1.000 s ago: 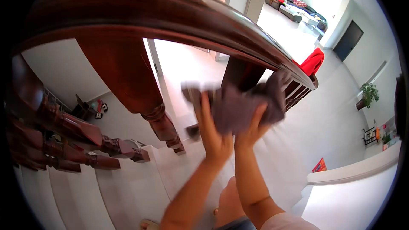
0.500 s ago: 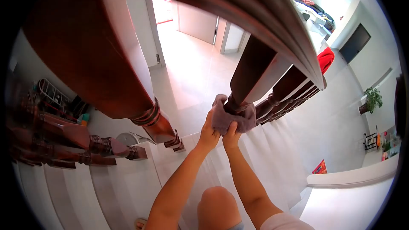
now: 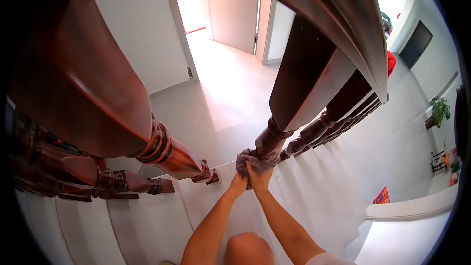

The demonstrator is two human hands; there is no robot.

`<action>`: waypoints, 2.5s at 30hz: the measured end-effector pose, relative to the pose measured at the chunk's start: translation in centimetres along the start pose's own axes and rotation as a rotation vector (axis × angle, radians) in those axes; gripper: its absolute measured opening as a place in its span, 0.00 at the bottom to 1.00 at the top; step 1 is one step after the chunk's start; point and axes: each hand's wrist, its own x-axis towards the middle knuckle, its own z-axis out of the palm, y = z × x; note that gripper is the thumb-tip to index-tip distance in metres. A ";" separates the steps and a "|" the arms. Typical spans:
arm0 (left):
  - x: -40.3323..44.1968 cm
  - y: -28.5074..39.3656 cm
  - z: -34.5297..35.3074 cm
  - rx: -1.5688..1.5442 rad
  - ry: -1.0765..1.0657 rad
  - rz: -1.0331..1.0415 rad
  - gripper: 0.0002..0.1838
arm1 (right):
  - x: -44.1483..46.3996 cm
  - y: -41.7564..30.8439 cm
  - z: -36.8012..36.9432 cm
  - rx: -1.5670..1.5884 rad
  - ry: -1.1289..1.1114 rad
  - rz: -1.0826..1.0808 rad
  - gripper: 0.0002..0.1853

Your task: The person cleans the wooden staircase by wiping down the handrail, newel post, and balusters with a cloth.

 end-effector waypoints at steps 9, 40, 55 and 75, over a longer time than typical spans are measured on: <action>1.0 1.0 1.4 -0.302 -0.104 -0.112 0.25 | 0.6 7.0 1.9 0.218 -0.159 0.093 0.45; -4.8 -1.2 -0.3 0.390 -0.001 -0.426 0.21 | -4.9 12.8 5.6 0.782 -0.286 1.594 0.11; -13.0 11.5 -9.2 -0.164 0.612 0.118 0.30 | -2.6 -12.6 1.2 0.946 -0.646 0.188 0.31; -9.1 12.0 -8.3 0.302 0.730 0.568 0.29 | -0.7 -17.1 4.0 0.819 -0.226 0.129 0.20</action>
